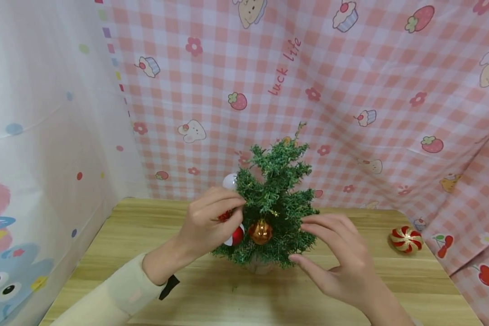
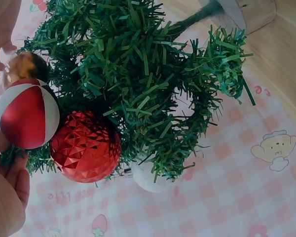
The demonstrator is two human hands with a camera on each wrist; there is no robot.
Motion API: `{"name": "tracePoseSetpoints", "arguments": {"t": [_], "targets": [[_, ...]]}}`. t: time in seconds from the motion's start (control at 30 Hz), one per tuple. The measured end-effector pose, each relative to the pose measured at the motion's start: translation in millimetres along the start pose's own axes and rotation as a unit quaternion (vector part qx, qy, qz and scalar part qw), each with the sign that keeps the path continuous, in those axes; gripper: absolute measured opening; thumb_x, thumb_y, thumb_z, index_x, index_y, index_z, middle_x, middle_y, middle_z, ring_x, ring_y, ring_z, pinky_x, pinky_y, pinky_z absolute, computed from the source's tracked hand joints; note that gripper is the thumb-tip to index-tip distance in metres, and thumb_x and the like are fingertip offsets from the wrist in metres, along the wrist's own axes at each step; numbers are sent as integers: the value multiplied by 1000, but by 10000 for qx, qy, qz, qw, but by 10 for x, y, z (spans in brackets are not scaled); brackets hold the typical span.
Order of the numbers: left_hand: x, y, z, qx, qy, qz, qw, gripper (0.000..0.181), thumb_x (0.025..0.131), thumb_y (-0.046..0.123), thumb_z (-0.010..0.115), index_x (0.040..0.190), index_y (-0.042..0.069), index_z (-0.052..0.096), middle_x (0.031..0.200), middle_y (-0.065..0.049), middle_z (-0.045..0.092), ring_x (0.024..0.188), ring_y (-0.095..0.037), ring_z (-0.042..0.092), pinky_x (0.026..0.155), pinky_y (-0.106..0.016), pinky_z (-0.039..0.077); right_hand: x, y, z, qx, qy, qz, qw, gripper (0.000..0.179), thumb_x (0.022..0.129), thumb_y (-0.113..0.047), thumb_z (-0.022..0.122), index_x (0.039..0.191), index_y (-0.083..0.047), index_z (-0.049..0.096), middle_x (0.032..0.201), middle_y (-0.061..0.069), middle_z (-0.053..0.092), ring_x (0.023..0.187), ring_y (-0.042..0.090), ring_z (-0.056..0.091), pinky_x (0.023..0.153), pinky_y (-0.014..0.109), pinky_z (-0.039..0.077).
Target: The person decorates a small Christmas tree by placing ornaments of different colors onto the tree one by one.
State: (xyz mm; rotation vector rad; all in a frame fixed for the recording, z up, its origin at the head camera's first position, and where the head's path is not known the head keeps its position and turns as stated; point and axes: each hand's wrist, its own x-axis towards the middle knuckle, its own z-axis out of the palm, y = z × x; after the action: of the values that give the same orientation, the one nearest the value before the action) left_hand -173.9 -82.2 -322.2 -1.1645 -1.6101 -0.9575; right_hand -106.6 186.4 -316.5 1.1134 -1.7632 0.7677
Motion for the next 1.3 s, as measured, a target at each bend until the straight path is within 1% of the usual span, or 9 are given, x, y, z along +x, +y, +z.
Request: {"name": "tracePoseSetpoints", "arguments": {"t": [0.13,0.37,0.63,0.77,0.93,1.0,1.13,1.2,1.3], "targets": [[-13,-14,-22,-46,-19,-36,10000,15,82,-13,65,86,-6,79,87,-16,76,77,-27,73,71,-31,61,-25,59,-78,-10,173,-37,9998,52,98,-40,76,106,11,72,106,24,73,101,32,64,106,25,44],[-38,-57,-53,-213,36,-145,9997,15,82,-13,67,89,-7,78,91,-19,76,82,-30,73,79,-28,61,-100,141,-233,-185,371,168,9990,57,96,-43,76,104,13,73,102,25,73,102,27,65,104,24,45],[-57,-99,-91,-411,70,-234,9989,16,81,-14,68,90,-8,79,91,-20,77,84,-33,74,84,-26,61,-239,268,-406,-442,422,388,9974,62,96,-47,75,104,14,72,99,30,71,106,19,64,102,21,44],[-51,-121,-114,-443,23,-334,9985,16,81,-14,68,91,-8,79,93,-19,77,85,-33,75,82,-24,61,-357,343,-492,-635,391,556,9957,66,96,-50,74,106,15,71,99,31,70,109,15,62,101,19,43],[-66,-148,-137,-531,5,-475,9975,17,81,-15,68,92,-7,79,94,-18,77,87,-32,75,81,-21,60,-551,481,-582,-939,365,712,9924,72,96,-54,72,110,17,69,101,33,69,101,10,58,91,14,41],[-81,-159,-145,-587,4,-521,9969,18,82,-15,67,93,-7,79,95,-18,77,88,-32,75,80,-19,59,-641,567,-619,-1060,438,723,9908,75,95,-55,72,111,18,68,103,34,68,103,6,56,89,14,39],[-94,-172,-158,-658,-13,-587,9961,19,82,-15,68,94,-7,79,97,-19,77,90,-31,75,81,-19,59,-835,760,-730,-1348,556,792,9861,78,94,-59,72,111,17,68,106,33,69,116,1,55,99,17,40],[-103,-180,-161,-696,-19,-610,9957,19,82,-15,68,94,-7,79,97,-19,77,91,-32,75,82,-20,59,-902,845,-796,-1493,564,834,9837,80,93,-60,72,112,17,68,106,34,69,119,2,56,105,18,39],[-109,-189,-168,-746,-19,-646,9951,20,81,-17,68,95,-8,79,98,-21,77,92,-33,75,82,-21,60,-992,980,-910,-1717,528,901,9796,80,93,-62,71,114,15,69,106,34,69,116,5,59,104,15,38]]}}
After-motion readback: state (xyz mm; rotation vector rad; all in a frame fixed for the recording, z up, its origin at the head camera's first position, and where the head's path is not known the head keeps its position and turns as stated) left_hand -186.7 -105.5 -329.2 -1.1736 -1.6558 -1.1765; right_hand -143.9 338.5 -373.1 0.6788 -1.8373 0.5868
